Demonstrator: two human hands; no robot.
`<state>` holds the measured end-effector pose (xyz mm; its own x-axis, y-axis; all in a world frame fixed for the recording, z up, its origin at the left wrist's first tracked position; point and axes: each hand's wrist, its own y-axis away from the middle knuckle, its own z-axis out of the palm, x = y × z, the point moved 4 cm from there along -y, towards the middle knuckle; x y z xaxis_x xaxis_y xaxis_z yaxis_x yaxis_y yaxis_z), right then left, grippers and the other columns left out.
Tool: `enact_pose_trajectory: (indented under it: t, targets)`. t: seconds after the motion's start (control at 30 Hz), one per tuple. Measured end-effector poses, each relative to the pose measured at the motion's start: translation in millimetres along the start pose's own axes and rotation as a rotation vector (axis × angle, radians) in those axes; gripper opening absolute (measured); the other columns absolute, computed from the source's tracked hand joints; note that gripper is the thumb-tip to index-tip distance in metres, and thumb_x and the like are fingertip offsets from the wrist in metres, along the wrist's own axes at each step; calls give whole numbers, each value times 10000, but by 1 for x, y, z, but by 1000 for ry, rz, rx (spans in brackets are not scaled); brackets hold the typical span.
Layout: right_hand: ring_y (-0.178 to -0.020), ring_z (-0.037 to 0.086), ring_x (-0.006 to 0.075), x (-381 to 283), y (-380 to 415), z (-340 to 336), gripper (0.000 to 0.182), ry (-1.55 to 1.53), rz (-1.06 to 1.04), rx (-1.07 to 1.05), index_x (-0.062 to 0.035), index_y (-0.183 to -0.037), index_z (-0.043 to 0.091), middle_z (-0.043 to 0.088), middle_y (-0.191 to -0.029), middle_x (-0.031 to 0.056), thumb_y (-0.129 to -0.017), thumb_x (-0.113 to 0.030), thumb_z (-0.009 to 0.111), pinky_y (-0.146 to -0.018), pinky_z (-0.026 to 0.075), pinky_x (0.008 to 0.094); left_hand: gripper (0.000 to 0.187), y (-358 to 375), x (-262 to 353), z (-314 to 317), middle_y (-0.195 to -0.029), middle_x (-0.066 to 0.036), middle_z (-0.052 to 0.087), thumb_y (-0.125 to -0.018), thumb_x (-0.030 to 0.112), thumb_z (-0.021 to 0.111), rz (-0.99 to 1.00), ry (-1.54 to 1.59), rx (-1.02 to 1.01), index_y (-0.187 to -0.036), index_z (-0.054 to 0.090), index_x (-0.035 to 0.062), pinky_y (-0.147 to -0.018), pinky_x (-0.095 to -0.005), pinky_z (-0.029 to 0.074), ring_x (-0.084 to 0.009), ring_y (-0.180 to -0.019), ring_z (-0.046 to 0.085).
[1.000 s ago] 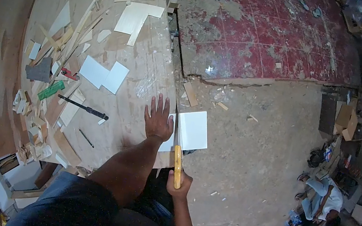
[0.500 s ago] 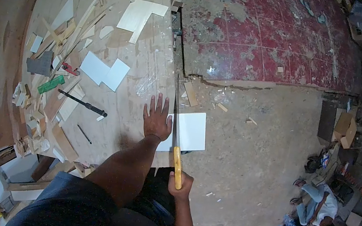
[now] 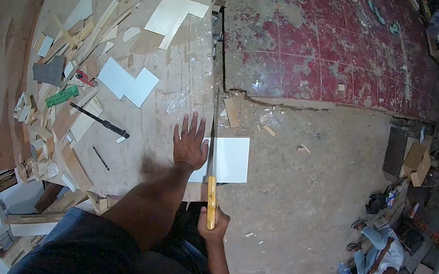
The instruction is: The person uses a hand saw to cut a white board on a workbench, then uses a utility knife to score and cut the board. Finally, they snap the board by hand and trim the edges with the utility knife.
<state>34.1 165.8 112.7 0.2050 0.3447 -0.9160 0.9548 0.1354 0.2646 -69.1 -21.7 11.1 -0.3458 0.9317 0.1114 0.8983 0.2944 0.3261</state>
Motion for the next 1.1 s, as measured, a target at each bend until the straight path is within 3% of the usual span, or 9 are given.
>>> enact_pose_trajectory:
  t: [0.27,0.3,0.53,0.7,0.77,0.87,0.93,1.07,1.1]
  targets:
    - [-467,402,88,-48,53,-34,385,53,180,-18,-60,-600,424,410,-510,22,-862,-63,707,-439,330,313,731,0,2,-8,-1694,-119,76,-964,367,457,-6,30,-57,-1610,206,135,-1219,-574,58,-350,-1555,45]
    - [-452,464,104,-45,49,-34,323,64,192,-34,-40,-629,495,465,-507,64,-859,-96,714,-442,386,322,731,-1,1,-9,-1693,-121,76,-963,363,460,-8,34,-63,-1609,208,132,-1219,-575,62,-351,-1555,46]
    - [-517,484,89,-31,-56,9,223,-63,85,37,-6,-703,580,518,-551,48,-897,-80,664,-485,428,326,734,-4,-1,-7,-1691,-129,83,-956,359,472,-3,24,-60,-1605,221,123,-1215,-580,71,-358,-1553,52]
    - [-522,459,86,-31,5,-10,333,150,34,49,-35,-646,481,463,-542,35,-890,-95,700,-469,365,314,731,-2,1,-8,-1691,-130,84,-964,376,467,-4,23,-65,-1606,219,129,-1214,-582,72,-356,-1553,52]
    - [-479,459,117,-36,51,-34,346,109,216,-55,-40,-632,476,460,-521,55,-877,-92,714,-456,357,329,731,0,-1,-6,-1691,-129,81,-965,382,463,-2,7,-64,-1607,217,131,-1214,-581,71,-356,-1553,53]
    - [-448,450,142,-65,68,-46,354,60,203,-32,-42,-625,477,454,-511,65,-875,-98,722,-442,348,333,731,-1,1,-4,-1692,-128,77,-969,390,455,-1,-4,-67,-1609,212,133,-1215,-579,69,-356,-1553,54]
    - [-452,444,143,-74,51,-36,345,92,279,-31,-40,-631,488,443,-510,59,-876,-100,722,-471,378,342,731,-5,0,-6,-1692,-127,76,-970,392,450,-5,-9,-70,-1610,209,133,-1215,-578,67,-356,-1553,53]
    - [-545,497,154,-37,-29,5,225,30,122,156,-28,-745,619,499,-592,14,-875,-150,756,-552,417,341,736,-1,0,-6,-1692,-124,83,-966,384,453,-1,2,-71,-1611,205,131,-1215,-577,66,-358,-1552,53]
    - [-535,562,130,-29,-59,12,214,25,120,68,1,-701,606,581,-576,86,-879,-106,660,-516,444,344,737,-2,0,-7,-1692,-123,85,-964,381,453,-2,1,-65,-1611,204,130,-1215,-577,67,-359,-1552,52]
